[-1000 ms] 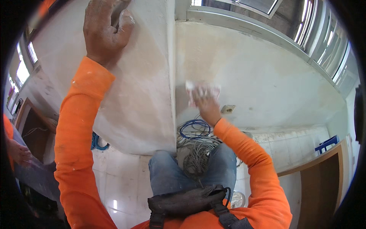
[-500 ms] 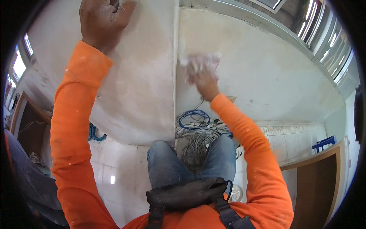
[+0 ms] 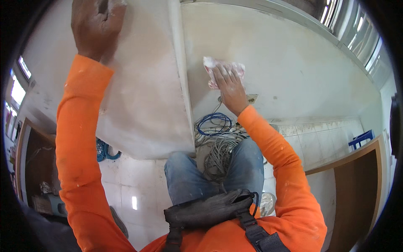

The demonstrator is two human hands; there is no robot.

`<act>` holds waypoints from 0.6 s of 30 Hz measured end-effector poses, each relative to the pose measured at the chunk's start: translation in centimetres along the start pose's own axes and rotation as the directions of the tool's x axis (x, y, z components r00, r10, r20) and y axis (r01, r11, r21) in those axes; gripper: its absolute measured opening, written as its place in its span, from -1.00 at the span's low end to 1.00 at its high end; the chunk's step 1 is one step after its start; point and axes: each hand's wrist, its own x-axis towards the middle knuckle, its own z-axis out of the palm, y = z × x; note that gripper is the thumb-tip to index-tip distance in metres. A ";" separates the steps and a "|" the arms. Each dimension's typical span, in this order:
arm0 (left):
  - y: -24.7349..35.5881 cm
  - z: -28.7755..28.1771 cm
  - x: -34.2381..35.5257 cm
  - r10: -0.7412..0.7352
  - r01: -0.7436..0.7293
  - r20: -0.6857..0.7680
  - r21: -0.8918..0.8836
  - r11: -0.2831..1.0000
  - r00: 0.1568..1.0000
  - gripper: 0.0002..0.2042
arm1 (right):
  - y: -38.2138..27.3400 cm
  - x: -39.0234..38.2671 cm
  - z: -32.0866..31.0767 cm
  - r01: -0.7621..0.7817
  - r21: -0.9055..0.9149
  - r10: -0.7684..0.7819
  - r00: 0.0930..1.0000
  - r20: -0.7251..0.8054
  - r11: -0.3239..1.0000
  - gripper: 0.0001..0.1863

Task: The person sands a wall with sandpaper, scoops putty from a bowl onto a board using a spatula, and applies the putty onto the wall with the board.

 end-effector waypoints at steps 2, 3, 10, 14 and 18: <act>0.4 0.7 0.1 -0.031 0.029 -0.035 -0.065 0.997 0.999 -0.77 | 0.3 2.4 -0.7 0.016 -0.081 -0.018 0.999 -0.031 0.997 -0.32; 0.4 0.9 0.0 -0.077 0.069 -0.073 -0.114 0.991 0.994 -0.78 | 0.4 3.8 -1.1 0.049 -0.158 -0.058 0.997 -0.052 0.986 -0.33; -0.3 1.4 -0.3 0.009 -0.017 -0.104 -0.072 0.997 0.995 -0.77 | 2.5 12.7 -5.1 0.194 -0.285 -0.244 0.958 -0.151 0.939 -0.35; -6.8 2.3 -2.1 -0.234 0.114 -0.188 -0.493 0.863 0.954 -0.78 | 1.3 15.3 -4.5 0.233 -0.295 -0.285 0.947 -0.149 0.927 -0.35; -0.8 0.5 0.0 0.074 -0.074 -0.033 -0.022 0.997 0.997 -0.78 | 1.7 15.3 -3.2 0.202 -0.311 -0.255 0.957 -0.139 0.929 -0.35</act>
